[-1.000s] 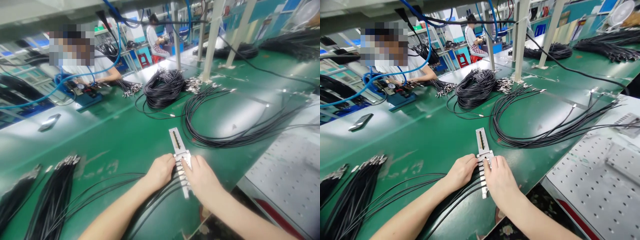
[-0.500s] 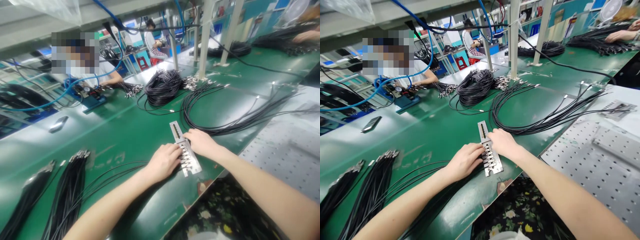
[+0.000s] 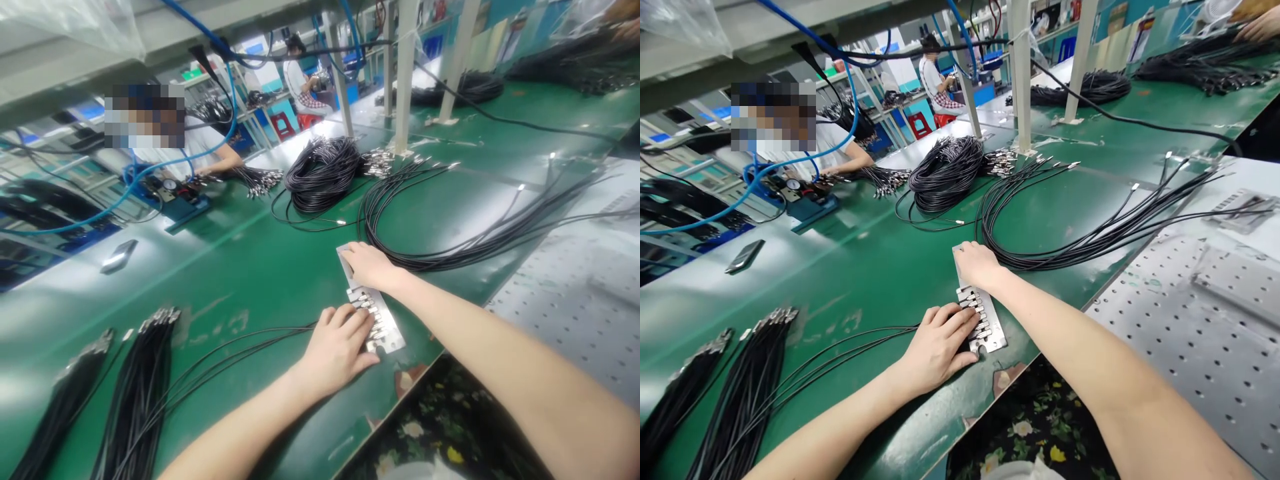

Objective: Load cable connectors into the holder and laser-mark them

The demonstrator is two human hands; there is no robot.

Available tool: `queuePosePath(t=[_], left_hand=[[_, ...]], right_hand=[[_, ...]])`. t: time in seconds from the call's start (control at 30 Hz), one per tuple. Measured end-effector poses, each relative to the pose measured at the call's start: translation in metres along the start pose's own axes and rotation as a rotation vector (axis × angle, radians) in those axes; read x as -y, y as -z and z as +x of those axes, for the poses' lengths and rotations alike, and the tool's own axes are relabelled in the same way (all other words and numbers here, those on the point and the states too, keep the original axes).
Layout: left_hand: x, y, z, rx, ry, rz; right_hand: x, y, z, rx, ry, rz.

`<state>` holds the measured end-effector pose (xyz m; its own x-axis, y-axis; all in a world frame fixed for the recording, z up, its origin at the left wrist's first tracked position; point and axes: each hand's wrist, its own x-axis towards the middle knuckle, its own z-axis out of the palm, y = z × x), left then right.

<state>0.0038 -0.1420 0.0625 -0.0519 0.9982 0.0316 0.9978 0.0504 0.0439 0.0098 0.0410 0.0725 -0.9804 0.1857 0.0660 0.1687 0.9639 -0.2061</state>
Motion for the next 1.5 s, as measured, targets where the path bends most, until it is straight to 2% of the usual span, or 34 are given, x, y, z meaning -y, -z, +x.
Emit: queuePosePath(t=[0.2, 0.37, 0.5, 0.6, 0.7, 0.83, 0.97, 1.07, 1.17, 1.33, 1.5], left_hand=[[-0.005, 0.005, 0.002, 0.020, -0.020, 0.014], [-0.012, 0.004, 0.001, -0.027, 0.022, 0.015], [-0.004, -0.001, 0.001, -0.078, -0.011, 0.040], [-0.003, -0.003, -0.002, -0.084, -0.023, 0.037], [-0.008, -0.003, -0.002, -0.093, -0.033, 0.016], [-0.017, 0.004, 0.006, -0.063, 0.022, -0.033], [-0.021, 0.013, 0.008, -0.064, 0.079, -0.087], [-0.016, 0.012, -0.005, -0.123, 0.159, -0.112], [-0.008, 0.006, -0.022, -0.118, 0.283, -0.066], [-0.005, 0.004, -0.025, -0.019, 0.355, -0.005], [-0.009, 0.007, -0.015, 0.053, 0.379, 0.007]], right_hand=[[-0.003, -0.008, 0.006, 0.011, -0.012, -0.021], [0.003, -0.001, 0.025, -0.007, -0.003, -0.054], [0.005, 0.003, 0.043, 0.019, 0.004, -0.078], [0.005, 0.011, 0.046, 0.021, 0.016, -0.091], [0.007, 0.029, 0.035, -0.042, 0.038, -0.097], [0.016, 0.058, 0.005, -0.214, 0.177, -0.042], [0.016, 0.068, -0.035, -0.217, 0.274, 0.112], [0.007, 0.062, -0.058, -0.205, 0.250, 0.212], [-0.004, 0.049, -0.064, -0.247, 0.157, 0.334], [-0.014, 0.019, -0.043, -0.267, -0.055, 0.645], [-0.016, -0.003, -0.027, -0.244, -0.102, 0.730]])
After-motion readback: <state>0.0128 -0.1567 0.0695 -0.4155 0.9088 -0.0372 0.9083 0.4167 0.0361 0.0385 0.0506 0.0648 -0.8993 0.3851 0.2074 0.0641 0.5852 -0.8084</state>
